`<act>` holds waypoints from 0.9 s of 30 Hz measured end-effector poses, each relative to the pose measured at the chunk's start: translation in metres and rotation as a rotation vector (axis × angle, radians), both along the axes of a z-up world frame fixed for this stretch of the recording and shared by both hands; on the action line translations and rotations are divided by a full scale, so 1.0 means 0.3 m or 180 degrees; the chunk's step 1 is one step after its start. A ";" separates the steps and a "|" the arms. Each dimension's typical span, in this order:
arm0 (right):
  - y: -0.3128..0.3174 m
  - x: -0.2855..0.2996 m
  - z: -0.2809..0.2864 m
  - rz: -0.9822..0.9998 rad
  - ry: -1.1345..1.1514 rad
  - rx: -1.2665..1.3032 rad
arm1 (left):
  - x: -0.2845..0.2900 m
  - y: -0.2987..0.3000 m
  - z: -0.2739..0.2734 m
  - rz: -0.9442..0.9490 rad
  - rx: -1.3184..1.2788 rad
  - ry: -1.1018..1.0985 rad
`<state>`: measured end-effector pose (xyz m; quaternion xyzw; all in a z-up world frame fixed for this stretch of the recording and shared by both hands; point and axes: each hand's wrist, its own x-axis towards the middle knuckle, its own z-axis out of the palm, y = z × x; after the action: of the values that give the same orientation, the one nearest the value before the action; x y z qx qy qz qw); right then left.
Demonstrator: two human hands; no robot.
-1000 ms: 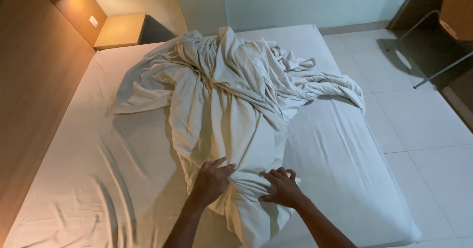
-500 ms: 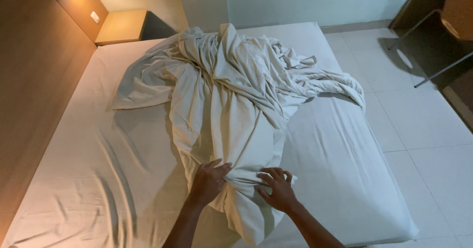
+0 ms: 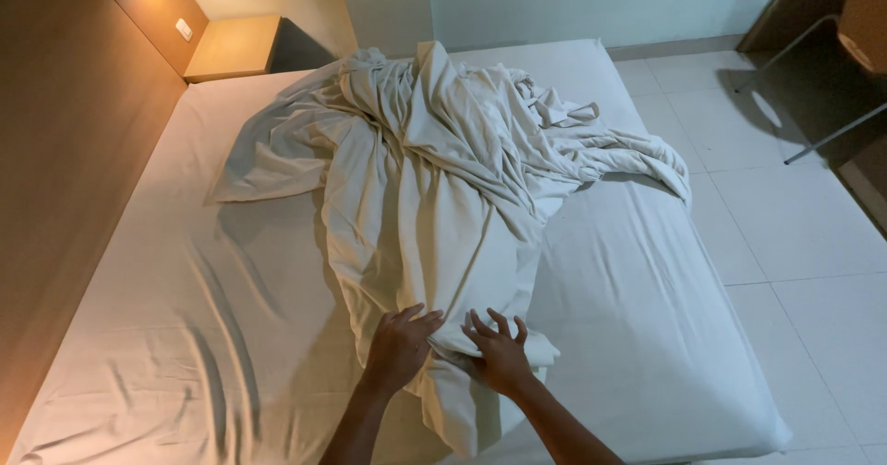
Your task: The person spreads a white duvet over a mattress in a bedroom. They smooth the fabric with their hands, pull the edges to align with the mattress, and tuck the corners under the mattress to secure the bedding.
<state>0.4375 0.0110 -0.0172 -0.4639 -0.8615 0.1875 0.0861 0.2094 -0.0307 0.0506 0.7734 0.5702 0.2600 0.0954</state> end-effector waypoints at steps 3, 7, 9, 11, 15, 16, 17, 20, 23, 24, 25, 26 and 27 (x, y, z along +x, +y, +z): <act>-0.027 0.002 -0.009 -0.0246 0.0376 0.0385 | -0.022 -0.007 0.017 0.0096 0.0081 0.0011; -0.053 0.009 0.076 -0.0379 0.0125 0.0843 | -0.047 -0.020 -0.013 0.0392 -0.0068 -0.0109; -0.062 0.010 0.162 -0.0333 0.0251 0.0813 | -0.036 -0.030 0.017 0.0884 -0.1060 -0.0229; -0.060 0.015 0.187 -0.0341 0.0254 0.0911 | 0.001 -0.038 0.084 0.0491 -0.0761 -0.0414; -0.053 0.011 0.274 -0.0187 0.0322 0.1138 | 0.078 -0.056 0.245 -0.0323 -0.0387 -0.0799; -0.050 -0.002 0.282 -0.0182 0.0323 0.1144 | 0.080 -0.038 0.215 -0.0319 -0.0379 -0.0799; -0.053 -0.008 0.289 -0.0127 0.0303 0.1201 | 0.087 -0.023 0.184 -0.0231 -0.0282 -0.0615; -0.060 -0.026 0.295 -0.0044 0.0212 0.1149 | 0.063 0.003 0.079 -0.0065 -0.0166 -0.0227; -0.047 -0.027 0.283 0.0063 0.0168 0.1069 | 0.033 0.018 0.093 -0.0042 -0.0063 -0.0031; -0.050 -0.024 0.273 0.0156 0.0195 0.1076 | 0.025 0.011 0.114 -0.0082 0.0003 -0.0043; -0.039 -0.018 0.272 0.0176 0.0196 0.1072 | 0.005 0.009 0.103 -0.0062 0.0000 -0.0045; -0.028 -0.013 0.270 0.0235 0.0355 0.1064 | -0.015 0.007 0.091 0.0024 0.0064 -0.0100; -0.018 -0.005 0.268 0.0288 0.0513 0.1058 | -0.033 0.005 0.079 0.0103 0.0131 -0.0154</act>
<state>0.4360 0.0054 0.0633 -0.3876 -0.8909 0.0828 0.2217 0.1994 -0.0292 0.0744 0.7594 0.5747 0.2918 0.0891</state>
